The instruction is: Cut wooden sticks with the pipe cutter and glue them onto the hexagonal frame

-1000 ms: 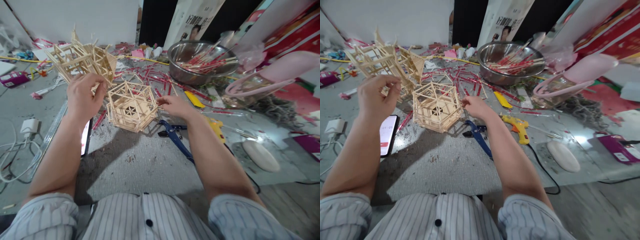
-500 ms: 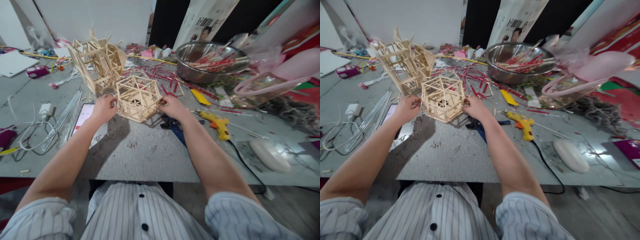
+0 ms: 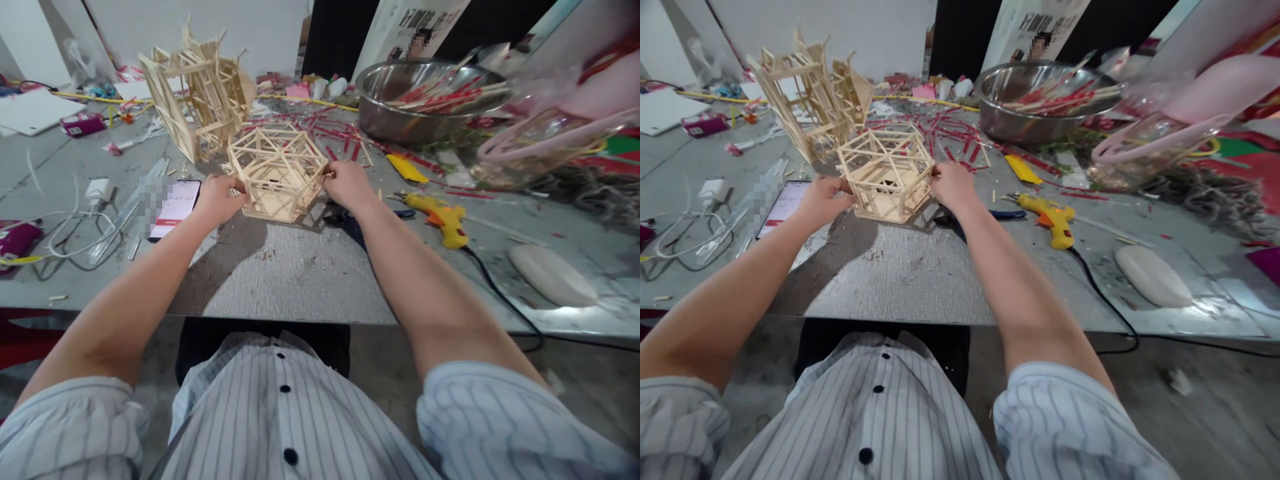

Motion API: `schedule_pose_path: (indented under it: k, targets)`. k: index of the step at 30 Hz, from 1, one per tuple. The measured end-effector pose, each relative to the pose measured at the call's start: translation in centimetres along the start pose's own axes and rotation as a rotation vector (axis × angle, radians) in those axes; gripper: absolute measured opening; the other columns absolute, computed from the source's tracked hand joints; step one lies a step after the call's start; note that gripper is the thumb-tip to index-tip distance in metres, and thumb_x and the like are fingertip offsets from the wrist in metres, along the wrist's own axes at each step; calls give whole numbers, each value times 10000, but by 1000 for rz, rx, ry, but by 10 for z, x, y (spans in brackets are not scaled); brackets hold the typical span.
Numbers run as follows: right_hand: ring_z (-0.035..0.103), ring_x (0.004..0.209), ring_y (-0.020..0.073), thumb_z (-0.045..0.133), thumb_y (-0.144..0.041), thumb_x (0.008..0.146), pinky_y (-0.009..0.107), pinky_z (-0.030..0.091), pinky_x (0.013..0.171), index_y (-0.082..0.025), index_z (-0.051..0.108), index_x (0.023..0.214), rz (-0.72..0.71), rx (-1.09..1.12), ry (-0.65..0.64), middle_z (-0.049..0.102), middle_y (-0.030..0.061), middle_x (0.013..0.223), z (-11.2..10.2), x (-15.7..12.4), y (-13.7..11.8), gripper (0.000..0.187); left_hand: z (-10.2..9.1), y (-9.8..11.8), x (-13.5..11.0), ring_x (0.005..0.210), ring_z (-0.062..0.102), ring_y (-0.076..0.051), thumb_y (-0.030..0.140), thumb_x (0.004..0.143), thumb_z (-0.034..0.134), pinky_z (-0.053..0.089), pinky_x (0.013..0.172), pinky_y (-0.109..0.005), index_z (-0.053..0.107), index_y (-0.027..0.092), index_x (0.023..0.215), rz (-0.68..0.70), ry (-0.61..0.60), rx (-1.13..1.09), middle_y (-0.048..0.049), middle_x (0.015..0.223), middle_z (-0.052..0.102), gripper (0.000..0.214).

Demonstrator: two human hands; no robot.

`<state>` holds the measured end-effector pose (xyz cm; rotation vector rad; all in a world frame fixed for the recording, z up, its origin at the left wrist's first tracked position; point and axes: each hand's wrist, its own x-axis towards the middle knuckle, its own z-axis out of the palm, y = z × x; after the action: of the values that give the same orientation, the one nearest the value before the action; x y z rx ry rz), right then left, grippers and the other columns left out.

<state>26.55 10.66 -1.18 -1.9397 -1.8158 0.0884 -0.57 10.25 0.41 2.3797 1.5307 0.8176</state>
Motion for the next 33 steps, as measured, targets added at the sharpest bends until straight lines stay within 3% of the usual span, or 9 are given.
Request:
schedule_pose_path:
  k: [5,8,12,19,33]
  targets:
    - [613,1017,316,497,-280,845,460,450,848,-171,695,993,-32,32,108,690,147,1029,2,-11,4,269,-6,16,-28,935,632,-221,228,722,593,461,914,-365,739,218,785,7,-20,-136,-28,911,737,159]
    - [613,1014,303,489,-226,819,490,438,882,-173,678,1024,-72,66,216,683,128,1055,-5,-28,7,284,-4,14,-35,936,638,-215,224,736,580,459,922,-370,747,232,811,27,5,-168,-15,903,742,183]
    - [640,896,249,504,-221,795,445,463,867,-200,686,903,-180,188,272,704,83,911,-8,-51,9,213,6,5,-34,949,617,-233,303,768,596,433,939,-411,745,221,805,103,64,-101,-35,885,743,174]
    - [634,945,253,566,-249,759,432,450,900,-226,685,800,-438,302,235,708,70,900,4,-68,1,128,25,-2,-29,1077,531,-286,440,795,609,338,977,-481,711,212,794,146,152,17,-67,933,714,250]
    - [628,857,256,612,-267,722,416,453,806,-212,687,721,-510,256,245,695,57,773,16,-68,-7,93,23,-1,-31,1005,556,-251,407,785,599,338,979,-468,669,221,693,172,186,-3,-27,789,690,219]
